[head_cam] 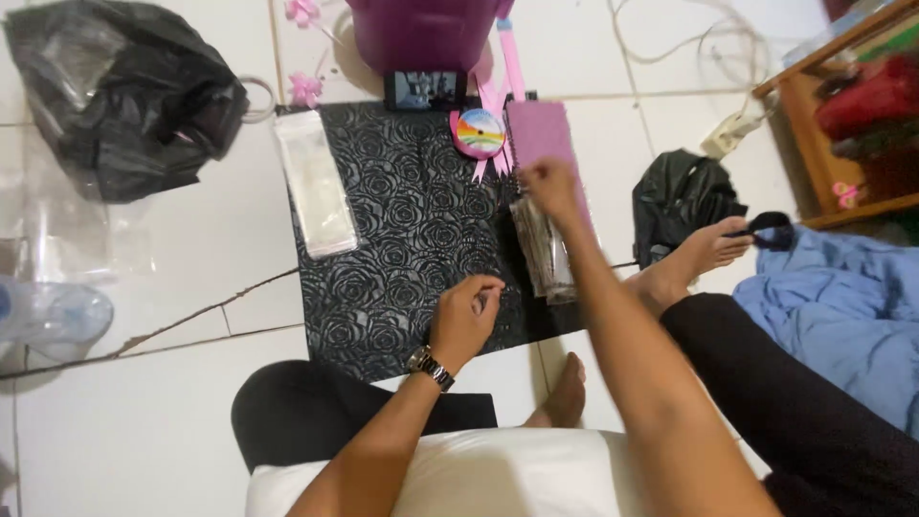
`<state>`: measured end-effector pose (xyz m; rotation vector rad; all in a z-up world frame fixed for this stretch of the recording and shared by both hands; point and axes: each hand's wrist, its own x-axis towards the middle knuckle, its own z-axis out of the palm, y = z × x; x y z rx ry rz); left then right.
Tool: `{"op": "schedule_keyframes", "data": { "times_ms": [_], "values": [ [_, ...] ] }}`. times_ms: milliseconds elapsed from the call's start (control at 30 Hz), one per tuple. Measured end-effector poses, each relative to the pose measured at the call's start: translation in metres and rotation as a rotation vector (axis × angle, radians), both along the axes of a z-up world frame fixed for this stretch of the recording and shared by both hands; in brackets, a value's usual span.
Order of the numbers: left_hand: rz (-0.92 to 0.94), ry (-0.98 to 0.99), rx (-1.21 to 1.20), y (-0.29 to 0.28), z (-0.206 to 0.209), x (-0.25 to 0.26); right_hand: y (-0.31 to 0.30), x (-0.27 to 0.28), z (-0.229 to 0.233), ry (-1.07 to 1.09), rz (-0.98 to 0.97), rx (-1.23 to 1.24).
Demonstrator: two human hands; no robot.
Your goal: Packaging small strips of material into clear plastic sleeves.
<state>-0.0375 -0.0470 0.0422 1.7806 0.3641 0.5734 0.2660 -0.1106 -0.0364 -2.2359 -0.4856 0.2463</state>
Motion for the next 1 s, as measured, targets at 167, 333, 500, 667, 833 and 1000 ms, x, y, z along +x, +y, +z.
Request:
{"op": "schedule_keyframes", "data": {
  "times_ms": [167,333,500,667,833,1000],
  "values": [
    [-0.084,0.118,-0.059,0.024,-0.008,0.027,-0.010,0.095,-0.020,-0.137,-0.037,-0.358],
    [-0.101,0.217,-0.211,0.030,-0.024,0.039,0.017,0.086,-0.008,-0.099,0.033,-0.489],
    [-0.136,0.259,-0.379,0.032,-0.029,0.041,0.011,0.107,-0.039,-0.121,0.054,-0.442],
    [-0.122,0.269,-0.413,0.034,-0.029,0.039,0.008,0.105,-0.022,0.079,0.008,-0.348],
    [-0.095,0.311,-0.428,0.038,-0.036,0.039,-0.004,0.125,-0.012,0.054,0.047,-0.240],
    [-0.068,0.270,-0.370,0.042,-0.026,0.039,-0.006,0.130,0.023,0.032,0.018,-0.019]
  ]
}}
